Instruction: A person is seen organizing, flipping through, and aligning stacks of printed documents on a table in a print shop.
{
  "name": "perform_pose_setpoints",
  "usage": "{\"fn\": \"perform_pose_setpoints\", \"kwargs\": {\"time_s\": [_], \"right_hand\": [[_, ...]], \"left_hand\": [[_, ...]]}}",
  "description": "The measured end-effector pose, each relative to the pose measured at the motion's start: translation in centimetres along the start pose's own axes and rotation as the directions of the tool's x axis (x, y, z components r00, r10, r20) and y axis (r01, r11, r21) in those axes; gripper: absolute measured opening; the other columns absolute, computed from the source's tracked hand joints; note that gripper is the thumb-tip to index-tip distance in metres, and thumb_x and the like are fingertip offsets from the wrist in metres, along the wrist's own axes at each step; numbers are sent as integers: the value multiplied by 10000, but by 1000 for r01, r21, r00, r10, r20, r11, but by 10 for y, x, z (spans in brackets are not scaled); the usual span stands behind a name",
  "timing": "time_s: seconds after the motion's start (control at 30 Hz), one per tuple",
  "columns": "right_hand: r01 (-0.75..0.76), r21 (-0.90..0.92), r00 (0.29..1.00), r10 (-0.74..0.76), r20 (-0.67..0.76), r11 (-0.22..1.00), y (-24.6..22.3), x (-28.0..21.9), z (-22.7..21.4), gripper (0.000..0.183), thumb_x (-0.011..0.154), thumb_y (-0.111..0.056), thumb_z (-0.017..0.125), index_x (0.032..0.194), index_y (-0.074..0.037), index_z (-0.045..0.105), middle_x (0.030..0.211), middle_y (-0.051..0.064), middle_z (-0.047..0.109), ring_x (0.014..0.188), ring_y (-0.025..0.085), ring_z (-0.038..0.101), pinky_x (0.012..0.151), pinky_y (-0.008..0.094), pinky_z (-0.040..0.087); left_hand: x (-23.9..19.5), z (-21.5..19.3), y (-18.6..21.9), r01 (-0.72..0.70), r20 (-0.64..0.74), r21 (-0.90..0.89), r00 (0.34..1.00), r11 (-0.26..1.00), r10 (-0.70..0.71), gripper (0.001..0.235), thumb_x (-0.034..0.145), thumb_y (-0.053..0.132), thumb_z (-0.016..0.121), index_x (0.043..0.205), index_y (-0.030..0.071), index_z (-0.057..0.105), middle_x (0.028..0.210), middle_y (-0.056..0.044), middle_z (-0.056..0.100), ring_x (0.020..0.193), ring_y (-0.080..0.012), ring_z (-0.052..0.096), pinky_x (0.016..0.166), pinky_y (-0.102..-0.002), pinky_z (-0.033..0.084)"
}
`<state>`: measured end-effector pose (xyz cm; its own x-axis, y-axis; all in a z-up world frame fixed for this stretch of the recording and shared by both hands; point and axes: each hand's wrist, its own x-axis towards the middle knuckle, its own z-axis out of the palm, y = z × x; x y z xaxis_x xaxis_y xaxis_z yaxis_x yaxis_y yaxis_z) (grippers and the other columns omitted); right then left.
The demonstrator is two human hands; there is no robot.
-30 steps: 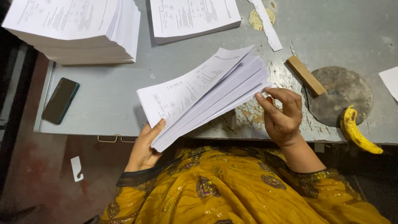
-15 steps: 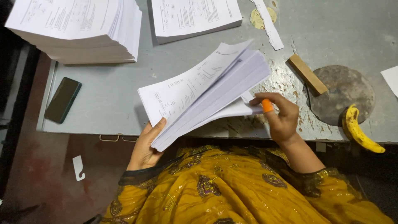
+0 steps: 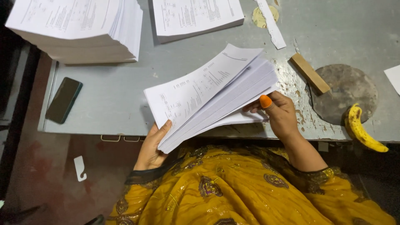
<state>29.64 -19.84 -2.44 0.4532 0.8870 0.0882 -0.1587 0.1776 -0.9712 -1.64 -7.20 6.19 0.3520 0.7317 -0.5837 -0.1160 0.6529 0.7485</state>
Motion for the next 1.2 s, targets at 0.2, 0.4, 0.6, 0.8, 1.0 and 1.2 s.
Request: {"fn": "perform_pose_setpoints", "kwargs": {"time_s": [0.2, 0.4, 0.6, 0.8, 1.0, 1.2], "right_hand": [[-105, 309, 991, 125, -47, 945, -23, 2, 24, 436, 843, 0, 630, 1224, -63, 428, 1006, 113, 661, 785, 185, 690, 699, 269, 625], [42, -37, 982, -48, -182, 998, -53, 2, 40, 592, 721, 144, 625, 1207, -85, 375, 1020, 66, 526, 847, 173, 610, 720, 274, 562], [-439, -15, 896, 439, 64, 898, -45, 17, 26, 248, 706, -47, 676, 933, 53, 673, 601, 164, 554, 473, 201, 505, 488, 373, 456], [-501, 111, 861, 483, 159, 858, 7, 51, -28, 354, 817, -219, 585, 1047, 35, 673, 873, 193, 661, 631, 263, 660, 645, 407, 560], [-437, -119, 871, 452, 194, 892, -80, 40, 31, 347, 714, -102, 449, 914, 78, 669, 677, 135, 483, 615, 233, 499, 612, 429, 523], [-159, -382, 884, 303, 356, 911, -198, 10, 125, 252, 708, -36, 689, 929, 3, 804, 800, 137, 764, 773, 198, 653, 824, 388, 556]], "left_hand": [[10, -7, -12, 7, 13, -44, 1000, 999, -7, 509, 858, 232, 670, 1334, 130, 523, 1097, -150, 693, 909, -226, 697, 761, -329, 559], [23, -21, -21, -131, 85, 34, 988, 991, 128, 588, 900, 243, 626, 1435, 132, 408, 1192, -164, 650, 979, -226, 663, 805, -361, 562], [76, -67, -40, -168, 195, 162, 971, 972, 135, 626, 939, 293, 597, 1487, 159, 327, 1280, -132, 604, 1050, -191, 615, 865, -354, 542], [61, -61, -27, -234, 283, 172, 942, 957, 180, 605, 947, 235, 564, 1487, 166, 299, 1312, -132, 576, 1089, -209, 609, 898, -371, 533], [61, -70, -35, -245, 323, -21, 916, 969, 239, 530, 962, 227, 503, 1461, 197, 327, 1259, -163, 608, 1054, -251, 645, 893, -413, 552], [74, -115, -93, -271, 181, 40, 948, 962, 260, 553, 986, 305, 477, 1475, 101, 321, 1326, -144, 556, 1097, -236, 581, 983, -418, 498]]}}
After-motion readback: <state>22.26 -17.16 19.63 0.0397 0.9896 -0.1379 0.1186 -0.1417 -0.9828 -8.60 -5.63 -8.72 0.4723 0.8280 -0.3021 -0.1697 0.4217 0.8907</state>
